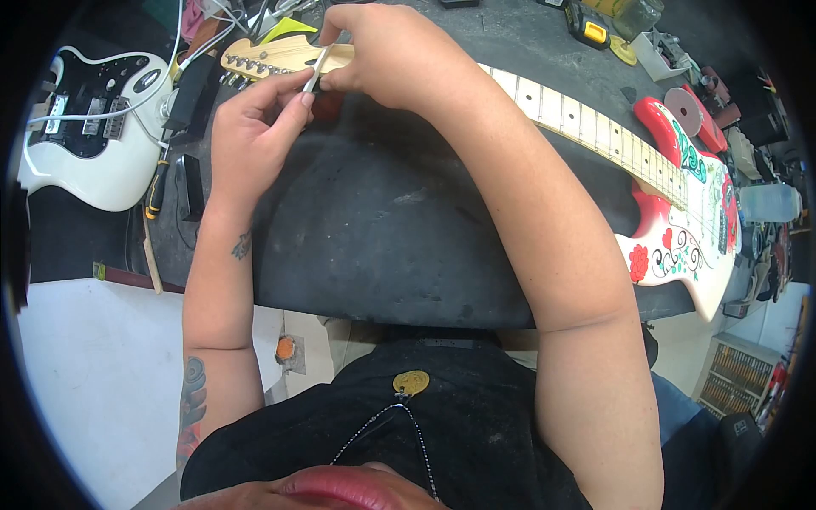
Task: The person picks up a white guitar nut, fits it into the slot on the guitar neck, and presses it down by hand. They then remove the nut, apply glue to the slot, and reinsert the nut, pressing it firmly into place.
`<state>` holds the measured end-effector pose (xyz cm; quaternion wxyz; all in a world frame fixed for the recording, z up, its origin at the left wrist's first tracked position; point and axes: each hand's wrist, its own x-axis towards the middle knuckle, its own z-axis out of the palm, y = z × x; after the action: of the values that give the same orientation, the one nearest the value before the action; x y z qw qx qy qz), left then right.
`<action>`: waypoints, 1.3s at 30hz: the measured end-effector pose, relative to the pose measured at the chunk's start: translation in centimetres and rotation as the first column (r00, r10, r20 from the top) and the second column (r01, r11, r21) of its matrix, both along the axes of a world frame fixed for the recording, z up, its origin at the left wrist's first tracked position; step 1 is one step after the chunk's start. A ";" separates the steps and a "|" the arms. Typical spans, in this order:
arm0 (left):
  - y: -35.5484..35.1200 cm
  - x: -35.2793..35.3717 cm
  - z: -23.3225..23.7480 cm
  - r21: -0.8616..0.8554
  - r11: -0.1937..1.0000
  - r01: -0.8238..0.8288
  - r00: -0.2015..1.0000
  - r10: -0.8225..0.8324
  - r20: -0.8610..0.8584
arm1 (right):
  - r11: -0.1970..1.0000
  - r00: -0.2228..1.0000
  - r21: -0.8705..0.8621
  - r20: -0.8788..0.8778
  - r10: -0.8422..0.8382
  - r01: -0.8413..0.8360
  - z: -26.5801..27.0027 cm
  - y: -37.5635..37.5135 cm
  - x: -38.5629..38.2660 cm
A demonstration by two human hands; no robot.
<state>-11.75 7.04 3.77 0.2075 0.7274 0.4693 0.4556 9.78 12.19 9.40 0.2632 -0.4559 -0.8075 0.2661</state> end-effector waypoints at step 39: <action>3.7 -1.2 -0.8 0.344 0.938 -0.036 0.838 0.216 -0.501 | 0.996 0.996 0.050 0.043 -0.074 0.072 -2.1 0.6 -0.2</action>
<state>-12.96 10.74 2.95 -0.0822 0.8157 0.4755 0.3191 9.54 12.77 7.28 0.2657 -0.4844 -0.8021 0.2265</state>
